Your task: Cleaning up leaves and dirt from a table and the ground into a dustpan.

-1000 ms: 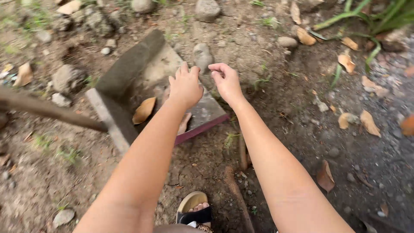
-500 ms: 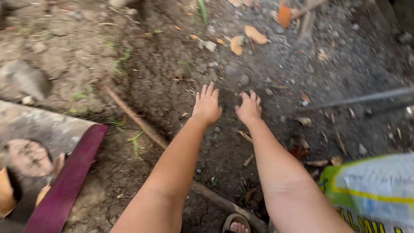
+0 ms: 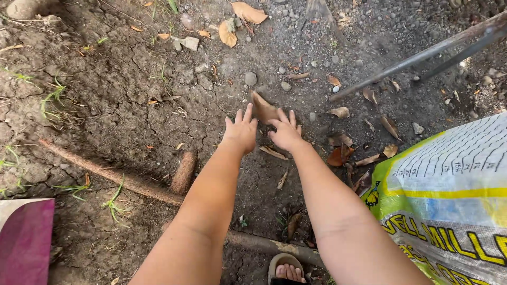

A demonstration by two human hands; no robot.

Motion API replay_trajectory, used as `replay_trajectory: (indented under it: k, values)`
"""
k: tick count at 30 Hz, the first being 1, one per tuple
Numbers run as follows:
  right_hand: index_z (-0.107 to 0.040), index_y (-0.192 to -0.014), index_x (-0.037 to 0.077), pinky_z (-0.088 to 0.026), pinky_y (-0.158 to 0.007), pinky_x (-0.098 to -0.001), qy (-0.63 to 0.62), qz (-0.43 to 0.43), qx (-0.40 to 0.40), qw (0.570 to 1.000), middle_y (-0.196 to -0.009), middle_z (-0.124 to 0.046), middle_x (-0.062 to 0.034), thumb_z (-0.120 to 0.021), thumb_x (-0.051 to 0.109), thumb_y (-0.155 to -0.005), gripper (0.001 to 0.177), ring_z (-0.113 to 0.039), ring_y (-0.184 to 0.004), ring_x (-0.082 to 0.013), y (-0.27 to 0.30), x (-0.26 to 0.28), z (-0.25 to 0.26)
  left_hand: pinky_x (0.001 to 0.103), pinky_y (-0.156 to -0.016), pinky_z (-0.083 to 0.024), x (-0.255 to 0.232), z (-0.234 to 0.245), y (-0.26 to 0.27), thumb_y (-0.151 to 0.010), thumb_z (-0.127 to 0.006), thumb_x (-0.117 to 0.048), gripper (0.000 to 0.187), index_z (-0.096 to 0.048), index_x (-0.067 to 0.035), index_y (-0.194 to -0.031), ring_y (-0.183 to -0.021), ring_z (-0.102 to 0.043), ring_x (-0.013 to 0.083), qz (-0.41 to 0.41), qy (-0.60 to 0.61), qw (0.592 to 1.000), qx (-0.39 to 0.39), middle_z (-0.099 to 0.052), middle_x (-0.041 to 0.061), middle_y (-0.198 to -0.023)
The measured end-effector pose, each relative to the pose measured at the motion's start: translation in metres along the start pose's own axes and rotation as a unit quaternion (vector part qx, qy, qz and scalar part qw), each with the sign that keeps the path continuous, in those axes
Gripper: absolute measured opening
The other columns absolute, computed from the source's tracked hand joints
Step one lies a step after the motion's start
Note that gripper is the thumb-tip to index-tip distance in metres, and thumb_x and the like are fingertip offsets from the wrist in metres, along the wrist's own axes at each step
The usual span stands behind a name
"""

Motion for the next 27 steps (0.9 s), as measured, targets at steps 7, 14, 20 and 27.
replay_trajectory:
  k: [7,14,20,27]
  values:
    - [-0.062,-0.137,0.038,-0.02,-0.124,-0.0607,-0.01,0.02,-0.03,0.999,-0.166,-0.024,-0.0054,-0.074,0.027,-0.087,0.053,-0.005,-0.159,-0.0352,-0.003,0.011,-0.005,0.068,-0.115,-0.024,-0.005,0.007,0.006,-0.087,-0.065,-0.019,0.077,-0.033,-0.016,-0.157,-0.155,-0.012,0.0414,0.0,-0.016,1.0,0.008,0.006,0.018,-0.171]
    - [-0.063,-0.132,0.031,-0.014,-0.118,-0.059,-0.07,0.026,0.012,0.997,-0.159,-0.034,-0.0025,-0.066,0.013,-0.087,0.049,-0.01,-0.153,-0.0318,-0.031,0.058,-0.041,0.055,-0.118,-0.029,0.051,-0.055,-0.029,-0.091,-0.065,-0.022,0.065,-0.04,-0.015,-0.151,-0.15,-0.024,0.0448,0.088,0.305,0.943,-0.102,-0.006,0.025,-0.167]
    - [-0.072,-0.118,0.001,-0.056,-0.099,-0.0342,-0.313,0.316,-0.098,0.89,-0.127,-0.066,-0.0086,-0.061,-0.008,-0.089,0.033,-0.068,-0.116,-0.0245,0.031,0.229,0.01,0.044,-0.103,-0.052,0.165,0.029,0.083,-0.086,-0.074,-0.02,0.056,-0.047,-0.002,-0.132,-0.118,-0.06,0.0381,0.112,0.556,0.678,-0.467,-0.053,0.024,-0.129]
    - [-0.06,-0.124,-0.002,-0.056,-0.093,-0.0346,-0.361,0.554,-0.02,0.75,-0.131,-0.058,-0.0136,-0.058,-0.009,-0.088,0.037,-0.065,-0.111,-0.0272,0.182,0.472,-0.002,0.049,-0.092,-0.052,0.298,0.115,0.375,-0.086,-0.076,-0.029,0.056,-0.051,-0.005,-0.131,-0.11,-0.065,0.0393,0.257,0.284,0.777,-0.499,-0.068,0.023,-0.116]
Point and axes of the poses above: each hand's wrist, its own y-axis away from the middle knuckle, its own z-axis out of the back of the hand, x = y × z, the point moved 4 cm from there along -y, towards the middle knuckle
